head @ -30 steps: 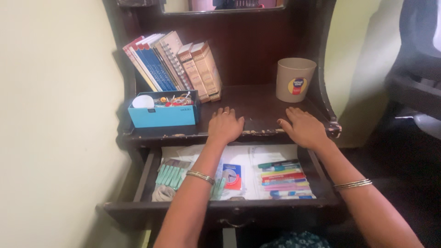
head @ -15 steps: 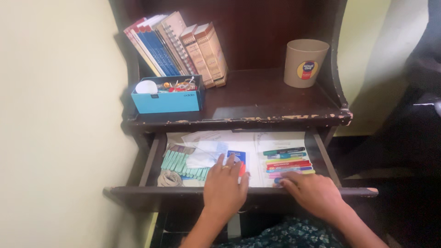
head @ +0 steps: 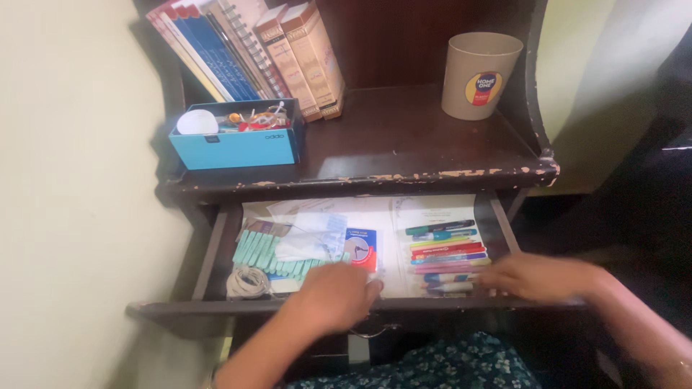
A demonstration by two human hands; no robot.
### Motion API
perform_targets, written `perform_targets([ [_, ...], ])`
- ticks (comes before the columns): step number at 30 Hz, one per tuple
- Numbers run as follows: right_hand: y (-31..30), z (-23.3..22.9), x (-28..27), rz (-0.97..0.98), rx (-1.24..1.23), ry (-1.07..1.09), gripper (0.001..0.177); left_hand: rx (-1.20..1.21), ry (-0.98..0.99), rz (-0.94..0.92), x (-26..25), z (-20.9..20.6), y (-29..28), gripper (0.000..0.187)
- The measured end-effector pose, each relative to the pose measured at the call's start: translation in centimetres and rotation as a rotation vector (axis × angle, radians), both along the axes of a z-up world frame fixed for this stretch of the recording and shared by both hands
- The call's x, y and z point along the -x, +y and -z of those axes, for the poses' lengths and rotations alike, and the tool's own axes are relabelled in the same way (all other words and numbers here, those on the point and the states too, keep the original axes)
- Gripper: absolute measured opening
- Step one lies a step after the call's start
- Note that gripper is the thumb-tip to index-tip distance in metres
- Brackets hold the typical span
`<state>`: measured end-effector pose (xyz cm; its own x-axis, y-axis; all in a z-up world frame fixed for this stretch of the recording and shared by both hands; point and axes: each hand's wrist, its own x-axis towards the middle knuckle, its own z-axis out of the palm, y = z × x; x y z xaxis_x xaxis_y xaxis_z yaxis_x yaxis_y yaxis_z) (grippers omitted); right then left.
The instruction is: The person organizes stationery items on a desk and in a drawer. They place a red stapler into a blue box, arrange pens and markers into a cup, and sort other small items like clips and a tape dispenser. The person also arranges pens and markers inside an open drawer.
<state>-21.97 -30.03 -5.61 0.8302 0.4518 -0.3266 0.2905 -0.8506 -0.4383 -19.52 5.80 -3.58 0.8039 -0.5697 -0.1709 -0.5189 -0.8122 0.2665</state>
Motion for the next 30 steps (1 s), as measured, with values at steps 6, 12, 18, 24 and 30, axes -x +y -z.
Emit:
perform_targets([
  [6,6.6,-0.1,-7.6,-0.032,0.481,0.509,0.038,-0.169,0.046,0.217,-8.3,1.1,-8.1,0.037],
  [12,7.0,2.1,-12.1,-0.057,0.403,0.535,0.041,-0.368,0.194,0.270,-12.6,7.1,-10.9,0.031],
  [18,3.8,3.8,-14.4,-0.018,0.248,0.064,0.032,-0.179,0.132,0.385,-14.6,11.8,-10.4,0.044],
  [24,2.9,2.0,-13.9,0.229,0.523,-0.140,0.052,0.121,0.110,0.404,-13.2,11.0,-11.3,0.053],
  [30,4.8,3.5,-13.4,0.185,0.656,-0.072,0.118,0.018,0.160,0.182,-12.2,10.4,-11.3,0.067],
])
